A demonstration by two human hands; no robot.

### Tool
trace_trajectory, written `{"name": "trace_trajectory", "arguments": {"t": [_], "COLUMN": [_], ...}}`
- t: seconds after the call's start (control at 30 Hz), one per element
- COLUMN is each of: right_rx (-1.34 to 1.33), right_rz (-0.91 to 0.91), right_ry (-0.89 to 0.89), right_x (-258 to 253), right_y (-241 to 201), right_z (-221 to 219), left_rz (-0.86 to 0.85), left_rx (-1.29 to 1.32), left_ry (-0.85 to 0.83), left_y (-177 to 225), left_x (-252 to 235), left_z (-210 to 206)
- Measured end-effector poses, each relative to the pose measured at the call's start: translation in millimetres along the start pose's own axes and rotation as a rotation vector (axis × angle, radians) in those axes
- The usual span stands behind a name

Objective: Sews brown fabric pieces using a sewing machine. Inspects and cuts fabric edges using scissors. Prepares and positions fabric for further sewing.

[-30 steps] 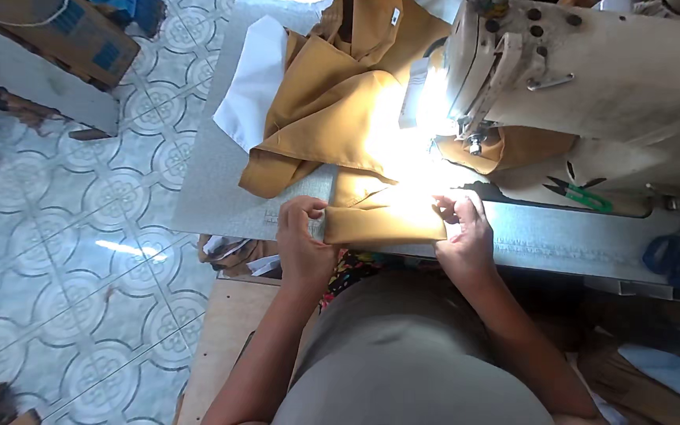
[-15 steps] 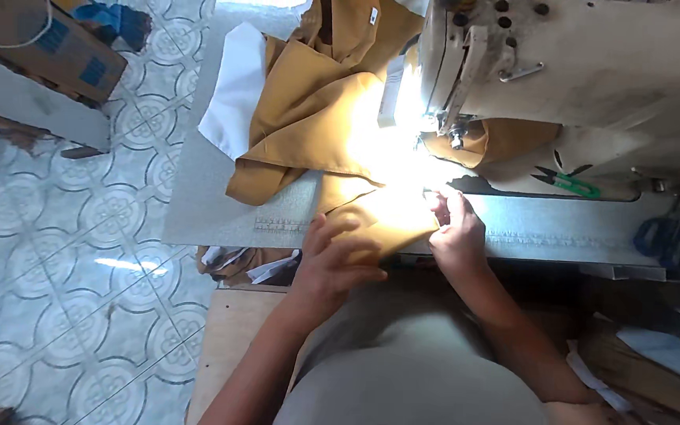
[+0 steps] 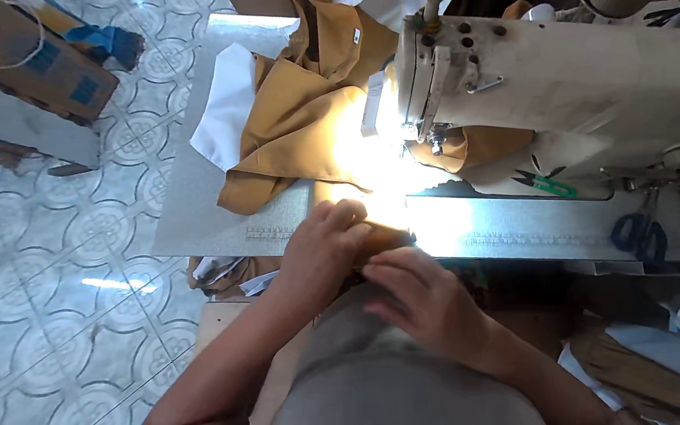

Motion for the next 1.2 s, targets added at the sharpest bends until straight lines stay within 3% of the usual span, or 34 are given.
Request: {"name": "trace_trajectory", "arguments": {"t": [0.2,0.3,0.4,0.53,0.63,0.77,0.93,1.1,1.2], "right_rx": [0.434,0.349,0.202,-0.001,-0.081,-0.159,-0.177,-0.153,-0.136], "right_rz": [0.104,0.224,0.16,0.075,-0.002,-0.11,-0.268,-0.209,-0.297], "right_ry": [-0.023,0.052,0.073,0.181,0.223,0.227,0.19,0.115,0.099], "right_x": [-14,-3,7,12,14,17,15,-14,-19], "right_y": [25,24,40,73,83,88,80,33,22], "right_z": [-39,-18,13,34,35,33,34,44,53], "left_rz": [0.079,0.005,-0.2,-0.342,-0.207,-0.029,0.092,-0.031,-0.045], "left_rx": [-0.13,-0.2,-0.169,0.225,0.515,0.711,0.73,0.696,0.622], "left_ry": [-0.056,-0.124,-0.123,0.034,0.126,0.156,0.15,0.011,0.009], "left_y": [-19,-35,-59,-71,-66,-60,-47,-2,19], "left_x": [-26,-23,-16,-14,-18,-22,-29,-41,-45], "left_z": [47,72,85,60,25,-2,-6,-3,5]}}
Point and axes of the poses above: each hand's wrist, its own x-axis away from the middle knuckle, its own z-axis out of the back of the hand, y = z × x, the point moved 2 cm from there along -x, towards the middle knuckle, and after that the axes turned 4 degrees about -z, right-handed, at the moved point
